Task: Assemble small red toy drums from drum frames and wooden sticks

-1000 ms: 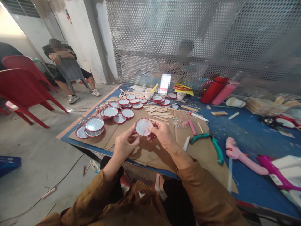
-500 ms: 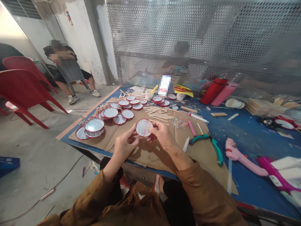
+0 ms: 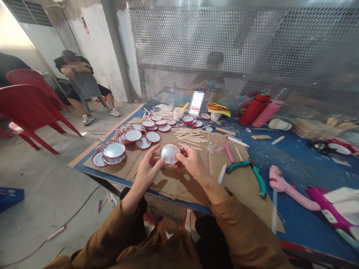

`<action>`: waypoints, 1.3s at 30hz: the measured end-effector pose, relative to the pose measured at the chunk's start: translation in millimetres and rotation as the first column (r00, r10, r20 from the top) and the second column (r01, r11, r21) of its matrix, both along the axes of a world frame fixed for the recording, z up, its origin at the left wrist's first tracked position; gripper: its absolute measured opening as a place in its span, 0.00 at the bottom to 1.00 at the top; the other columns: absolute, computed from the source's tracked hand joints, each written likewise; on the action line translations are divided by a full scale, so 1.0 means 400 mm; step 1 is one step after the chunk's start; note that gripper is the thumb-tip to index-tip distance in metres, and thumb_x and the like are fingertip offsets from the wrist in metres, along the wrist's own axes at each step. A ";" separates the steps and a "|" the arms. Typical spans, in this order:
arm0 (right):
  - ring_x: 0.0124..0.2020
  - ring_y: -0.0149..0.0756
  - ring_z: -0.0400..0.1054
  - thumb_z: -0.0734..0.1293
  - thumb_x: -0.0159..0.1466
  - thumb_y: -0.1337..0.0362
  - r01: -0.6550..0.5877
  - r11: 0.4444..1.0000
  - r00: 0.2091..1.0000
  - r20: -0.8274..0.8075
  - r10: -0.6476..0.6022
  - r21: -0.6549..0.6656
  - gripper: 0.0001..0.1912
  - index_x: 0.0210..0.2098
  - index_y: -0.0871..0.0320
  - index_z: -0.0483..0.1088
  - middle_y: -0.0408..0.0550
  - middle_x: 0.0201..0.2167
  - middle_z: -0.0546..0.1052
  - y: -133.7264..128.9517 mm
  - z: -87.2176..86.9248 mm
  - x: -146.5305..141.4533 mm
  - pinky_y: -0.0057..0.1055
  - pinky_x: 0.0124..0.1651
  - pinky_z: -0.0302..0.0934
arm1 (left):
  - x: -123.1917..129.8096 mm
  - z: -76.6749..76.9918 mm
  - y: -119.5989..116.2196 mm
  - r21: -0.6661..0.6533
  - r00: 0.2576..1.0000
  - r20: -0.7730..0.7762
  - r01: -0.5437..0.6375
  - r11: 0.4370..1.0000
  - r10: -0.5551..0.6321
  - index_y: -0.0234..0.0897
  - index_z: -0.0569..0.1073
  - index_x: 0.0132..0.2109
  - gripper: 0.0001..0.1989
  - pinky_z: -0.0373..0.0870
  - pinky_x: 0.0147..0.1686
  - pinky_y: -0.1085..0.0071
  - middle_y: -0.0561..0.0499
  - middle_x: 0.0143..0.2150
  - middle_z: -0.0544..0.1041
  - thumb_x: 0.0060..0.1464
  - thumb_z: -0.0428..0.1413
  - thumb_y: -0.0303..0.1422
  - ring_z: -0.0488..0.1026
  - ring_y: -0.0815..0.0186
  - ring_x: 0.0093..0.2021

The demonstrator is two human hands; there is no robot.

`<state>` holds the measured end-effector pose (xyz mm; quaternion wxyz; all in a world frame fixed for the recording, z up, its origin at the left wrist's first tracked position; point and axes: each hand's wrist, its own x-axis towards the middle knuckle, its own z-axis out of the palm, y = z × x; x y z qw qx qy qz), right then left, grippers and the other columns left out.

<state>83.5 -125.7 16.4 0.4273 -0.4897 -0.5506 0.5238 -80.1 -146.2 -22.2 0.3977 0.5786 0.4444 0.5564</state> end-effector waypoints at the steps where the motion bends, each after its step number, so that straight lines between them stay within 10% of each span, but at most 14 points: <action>1: 0.16 0.31 0.69 0.69 0.53 0.57 -0.022 1.000 1.000 0.014 0.022 0.002 0.12 0.29 0.57 0.66 0.40 0.19 0.74 -0.001 -0.001 -0.001 0.26 0.18 0.64 | -0.001 -0.002 0.002 -0.009 1.000 0.005 0.003 1.000 -0.003 0.33 0.64 0.58 0.25 0.73 0.33 0.77 0.44 0.44 0.76 0.53 0.55 0.34 0.76 0.71 0.33; 11: 0.21 0.31 0.72 0.69 0.55 0.59 -0.277 0.960 0.958 -0.062 0.278 0.022 0.23 0.47 0.54 0.57 0.39 0.30 0.74 -0.006 0.022 0.022 0.25 0.19 0.67 | 0.000 -0.006 0.003 -0.176 0.985 0.136 0.130 0.976 -0.106 0.33 0.69 0.53 0.19 0.72 0.20 0.76 0.53 0.26 0.77 0.54 0.54 0.33 0.74 0.70 0.20; 39: 0.19 0.31 0.73 0.71 0.55 0.60 -0.354 0.935 0.930 -0.093 0.355 0.027 0.19 0.40 0.55 0.59 0.38 0.30 0.73 -0.005 0.020 0.034 0.27 0.21 0.69 | -0.013 0.002 -0.002 -0.153 0.992 0.065 0.113 0.982 -0.104 0.34 0.74 0.51 0.18 0.70 0.19 0.77 0.50 0.37 0.80 0.55 0.53 0.36 0.73 0.70 0.22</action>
